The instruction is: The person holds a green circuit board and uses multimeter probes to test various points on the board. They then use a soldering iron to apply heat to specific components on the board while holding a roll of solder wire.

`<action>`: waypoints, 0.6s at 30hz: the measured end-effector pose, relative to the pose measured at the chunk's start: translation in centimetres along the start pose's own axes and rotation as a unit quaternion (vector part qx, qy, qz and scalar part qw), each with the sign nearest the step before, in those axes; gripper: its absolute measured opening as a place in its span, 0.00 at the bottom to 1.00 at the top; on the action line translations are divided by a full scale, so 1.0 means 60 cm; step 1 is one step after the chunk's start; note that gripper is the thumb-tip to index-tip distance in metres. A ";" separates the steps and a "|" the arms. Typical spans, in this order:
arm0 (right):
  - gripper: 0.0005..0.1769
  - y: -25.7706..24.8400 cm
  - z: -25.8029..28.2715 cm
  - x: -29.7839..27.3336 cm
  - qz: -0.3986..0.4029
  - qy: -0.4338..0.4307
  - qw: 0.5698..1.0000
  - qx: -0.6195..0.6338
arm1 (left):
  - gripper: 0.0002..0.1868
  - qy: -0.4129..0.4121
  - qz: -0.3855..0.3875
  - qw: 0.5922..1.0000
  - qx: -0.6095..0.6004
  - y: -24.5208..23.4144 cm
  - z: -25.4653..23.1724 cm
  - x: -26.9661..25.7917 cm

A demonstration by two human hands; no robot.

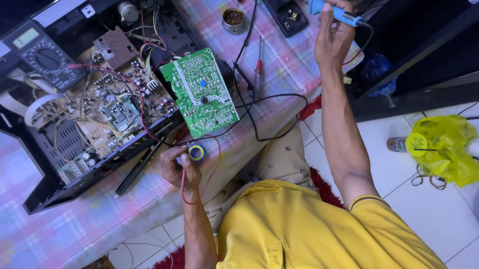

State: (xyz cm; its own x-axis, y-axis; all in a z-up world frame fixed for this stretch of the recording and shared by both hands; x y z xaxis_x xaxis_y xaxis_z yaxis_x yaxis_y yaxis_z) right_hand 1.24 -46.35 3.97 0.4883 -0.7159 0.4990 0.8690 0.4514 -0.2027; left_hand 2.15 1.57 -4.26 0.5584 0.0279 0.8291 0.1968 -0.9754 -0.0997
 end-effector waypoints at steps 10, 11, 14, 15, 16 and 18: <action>0.16 -0.004 -0.043 0.026 -0.019 -0.017 0.999 0.043 | 0.10 -0.041 -0.039 0.998 -0.021 -0.010 -0.007 0.016; 0.16 -0.004 -0.062 0.031 -0.012 0.011 0.998 0.067 | 0.11 -0.044 -0.049 0.998 -0.026 -0.011 -0.007 0.017; 0.17 -0.007 -0.104 0.034 -0.003 0.085 0.991 0.103 | 0.13 -0.056 -0.067 0.996 -0.034 -0.017 0.001 0.007; 0.18 -0.007 -0.122 0.033 0.001 0.132 0.984 0.116 | 0.14 -0.065 -0.078 0.994 -0.033 -0.020 0.005 0.000; 0.18 -0.007 -0.119 0.033 0.000 0.131 0.985 0.115 | 0.14 -0.065 -0.078 0.994 -0.035 -0.021 0.005 -0.003; 0.18 -0.005 -0.105 0.033 0.000 0.111 0.989 0.102 | 0.13 -0.100 -0.094 0.990 -0.039 -0.026 0.013 -0.014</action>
State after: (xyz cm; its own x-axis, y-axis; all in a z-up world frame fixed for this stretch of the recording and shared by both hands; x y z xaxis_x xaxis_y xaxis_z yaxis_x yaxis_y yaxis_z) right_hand 2.46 -51.26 -0.30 0.5131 -0.8050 0.2978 0.8460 0.5328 -0.0173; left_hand 2.01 3.27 -5.26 0.6678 0.2462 0.7025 0.2545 -0.9624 0.0953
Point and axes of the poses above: each hand's wrist, its own x-axis towards the middle knuckle, its own y-axis out of the palm, z = x × y, the point moved 9 cm from there along x, towards the middle knuckle, and after that the axes turned 14 degrees about y, right-handed, at the moved point
